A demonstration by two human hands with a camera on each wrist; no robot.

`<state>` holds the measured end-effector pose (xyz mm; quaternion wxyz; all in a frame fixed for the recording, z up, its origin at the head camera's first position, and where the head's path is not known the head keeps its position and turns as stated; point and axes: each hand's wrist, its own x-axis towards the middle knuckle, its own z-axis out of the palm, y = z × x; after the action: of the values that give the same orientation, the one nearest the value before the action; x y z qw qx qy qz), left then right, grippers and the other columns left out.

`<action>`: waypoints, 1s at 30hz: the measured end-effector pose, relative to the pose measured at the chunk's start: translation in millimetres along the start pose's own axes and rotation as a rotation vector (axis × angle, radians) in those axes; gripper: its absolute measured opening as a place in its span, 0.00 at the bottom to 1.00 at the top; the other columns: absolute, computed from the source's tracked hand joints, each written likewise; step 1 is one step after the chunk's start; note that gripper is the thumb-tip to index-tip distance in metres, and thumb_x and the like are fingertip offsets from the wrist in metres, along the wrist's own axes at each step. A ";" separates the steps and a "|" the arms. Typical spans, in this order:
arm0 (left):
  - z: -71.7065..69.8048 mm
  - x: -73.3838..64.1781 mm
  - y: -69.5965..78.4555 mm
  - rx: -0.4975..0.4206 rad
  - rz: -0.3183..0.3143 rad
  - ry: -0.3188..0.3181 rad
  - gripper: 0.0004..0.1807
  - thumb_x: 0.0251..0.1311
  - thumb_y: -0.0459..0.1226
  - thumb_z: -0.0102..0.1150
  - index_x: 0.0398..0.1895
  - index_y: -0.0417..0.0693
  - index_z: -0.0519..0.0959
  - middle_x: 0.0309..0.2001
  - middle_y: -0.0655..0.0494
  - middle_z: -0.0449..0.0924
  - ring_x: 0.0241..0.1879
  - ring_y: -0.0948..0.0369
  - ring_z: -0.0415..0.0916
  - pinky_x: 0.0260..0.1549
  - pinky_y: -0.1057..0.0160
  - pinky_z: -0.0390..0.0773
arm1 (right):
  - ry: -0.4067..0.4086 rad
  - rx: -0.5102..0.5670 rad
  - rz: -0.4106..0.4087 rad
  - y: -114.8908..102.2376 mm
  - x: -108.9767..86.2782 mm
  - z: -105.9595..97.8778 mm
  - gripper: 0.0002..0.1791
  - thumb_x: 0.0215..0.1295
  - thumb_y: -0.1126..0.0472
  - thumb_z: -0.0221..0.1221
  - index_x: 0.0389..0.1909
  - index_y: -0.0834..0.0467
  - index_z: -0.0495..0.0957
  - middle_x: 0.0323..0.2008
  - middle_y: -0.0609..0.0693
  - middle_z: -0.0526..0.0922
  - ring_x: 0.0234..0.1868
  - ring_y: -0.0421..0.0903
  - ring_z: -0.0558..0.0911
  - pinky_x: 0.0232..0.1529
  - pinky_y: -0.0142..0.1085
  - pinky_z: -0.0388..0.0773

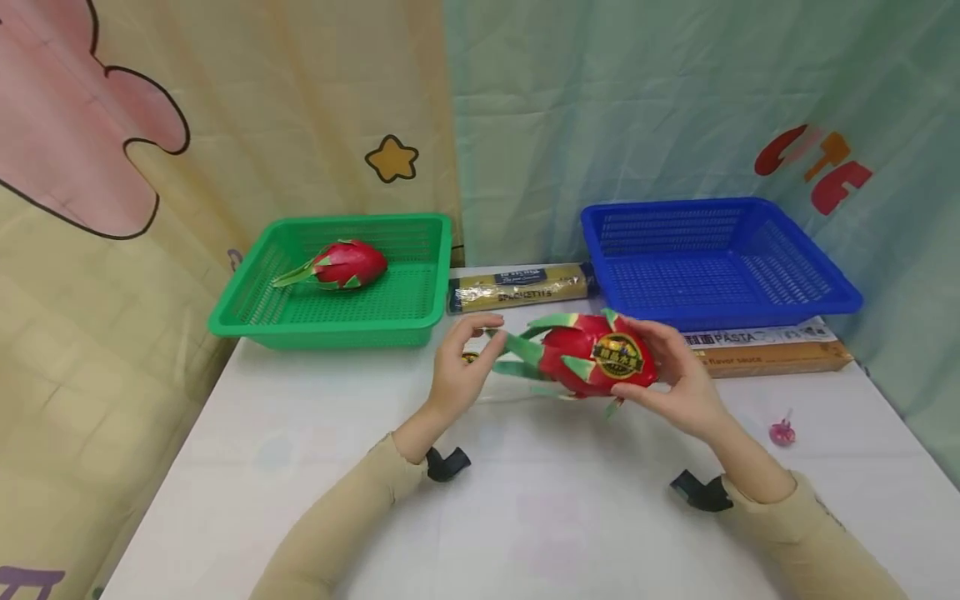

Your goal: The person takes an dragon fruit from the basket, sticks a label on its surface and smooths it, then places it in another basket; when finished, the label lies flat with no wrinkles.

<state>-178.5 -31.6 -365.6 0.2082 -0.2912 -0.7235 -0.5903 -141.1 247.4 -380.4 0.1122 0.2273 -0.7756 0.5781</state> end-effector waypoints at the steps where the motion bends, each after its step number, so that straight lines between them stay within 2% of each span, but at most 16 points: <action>1: 2.5 5.1 3.5 -0.009 0.006 0.029 0.07 0.57 0.21 0.55 0.39 0.28 0.76 0.45 0.34 0.75 0.48 0.44 0.70 0.46 0.42 0.69 | 0.023 0.012 -0.008 -1.2 3.8 -7.1 0.44 0.47 0.81 0.65 0.66 0.61 0.59 0.64 0.44 0.67 0.61 0.38 0.67 0.46 0.26 0.74; 4: 12.7 18.6 6.2 -0.031 0.003 0.087 0.04 0.57 0.20 0.54 0.36 0.27 0.76 0.43 0.33 0.75 0.47 0.43 0.70 0.45 0.43 0.69 | 0.086 0.054 -0.043 -3.4 14.9 -27.0 0.44 0.48 0.83 0.62 0.67 0.62 0.58 0.65 0.47 0.65 0.63 0.40 0.64 0.49 0.25 0.73; 7: 24.9 31.6 1.3 -0.064 -0.044 0.072 0.05 0.58 0.21 0.54 0.37 0.26 0.76 0.41 0.34 0.76 0.44 0.43 0.72 0.42 0.46 0.72 | 0.162 -0.018 -0.036 -3.2 25.5 -45.5 0.44 0.49 0.82 0.62 0.68 0.60 0.59 0.66 0.49 0.64 0.65 0.41 0.64 0.51 0.22 0.70; 8: 29.8 36.1 -1.3 -0.072 -0.072 0.047 0.06 0.58 0.22 0.54 0.38 0.26 0.76 0.41 0.34 0.76 0.42 0.44 0.73 0.41 0.49 0.74 | 0.190 -0.054 -0.024 -2.3 29.3 -51.5 0.44 0.49 0.81 0.62 0.68 0.59 0.58 0.66 0.50 0.64 0.65 0.42 0.63 0.51 0.22 0.69; 11: 50.3 47.1 -23.8 -0.096 -0.173 -0.087 0.09 0.60 0.26 0.56 0.42 0.28 0.76 0.42 0.37 0.77 0.40 0.45 0.76 0.38 0.57 0.77 | 0.264 -0.171 0.047 2.8 40.7 -68.0 0.44 0.53 0.77 0.63 0.70 0.53 0.57 0.67 0.49 0.62 0.66 0.44 0.62 0.47 0.21 0.71; 14: 74.0 54.4 -47.4 -0.107 -0.278 -0.211 0.12 0.60 0.31 0.58 0.45 0.32 0.77 0.44 0.41 0.79 0.41 0.48 0.77 0.39 0.63 0.76 | 0.325 -0.215 0.115 11.3 52.4 -82.7 0.43 0.56 0.72 0.63 0.71 0.49 0.56 0.68 0.48 0.61 0.67 0.45 0.62 0.46 0.23 0.72; 15: 82.1 56.4 -55.0 -0.118 -0.306 -0.237 0.13 0.60 0.32 0.59 0.46 0.33 0.78 0.45 0.42 0.79 0.42 0.49 0.77 0.40 0.64 0.76 | 0.341 -0.225 0.141 14.5 55.9 -87.0 0.42 0.57 0.70 0.63 0.71 0.48 0.55 0.68 0.48 0.61 0.67 0.45 0.61 0.46 0.24 0.72; 18: 99.4 60.8 -63.1 -0.135 -0.374 -0.266 0.14 0.60 0.35 0.61 0.47 0.38 0.79 0.45 0.47 0.81 0.42 0.56 0.77 0.41 0.68 0.75 | 0.369 -0.268 0.209 24.4 66.4 -95.7 0.42 0.59 0.63 0.63 0.72 0.46 0.54 0.69 0.46 0.60 0.67 0.44 0.61 0.52 0.30 0.71; 21: 113.6 64.8 -65.9 -0.145 -0.406 -0.273 0.15 0.59 0.38 0.63 0.47 0.41 0.80 0.45 0.51 0.81 0.41 0.62 0.77 0.41 0.71 0.74 | 0.373 -0.316 0.274 34.7 75.0 -103.0 0.42 0.60 0.56 0.63 0.72 0.45 0.52 0.69 0.47 0.59 0.68 0.44 0.60 0.58 0.37 0.68; 24: 122.9 67.2 -64.9 -0.113 -0.428 -0.274 0.15 0.58 0.40 0.63 0.46 0.44 0.81 0.44 0.55 0.81 0.38 0.65 0.76 0.37 0.72 0.75 | 0.345 -0.376 0.314 44.7 81.7 -111.2 0.43 0.60 0.52 0.62 0.73 0.47 0.50 0.70 0.50 0.58 0.67 0.48 0.61 0.60 0.42 0.66; 30: 131.7 70.9 -66.1 -0.017 -0.480 -0.232 0.14 0.56 0.43 0.65 0.44 0.48 0.84 0.41 0.60 0.82 0.35 0.68 0.75 0.34 0.73 0.74 | 0.192 -0.475 0.352 58.6 92.4 -125.8 0.45 0.61 0.50 0.62 0.74 0.50 0.47 0.69 0.60 0.56 0.64 0.61 0.61 0.58 0.55 0.65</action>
<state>-269.7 100.5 -396.8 -0.0244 -0.1784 -0.7859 -0.5915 -261.1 359.4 -351.0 0.1330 0.0010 -0.9023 0.4101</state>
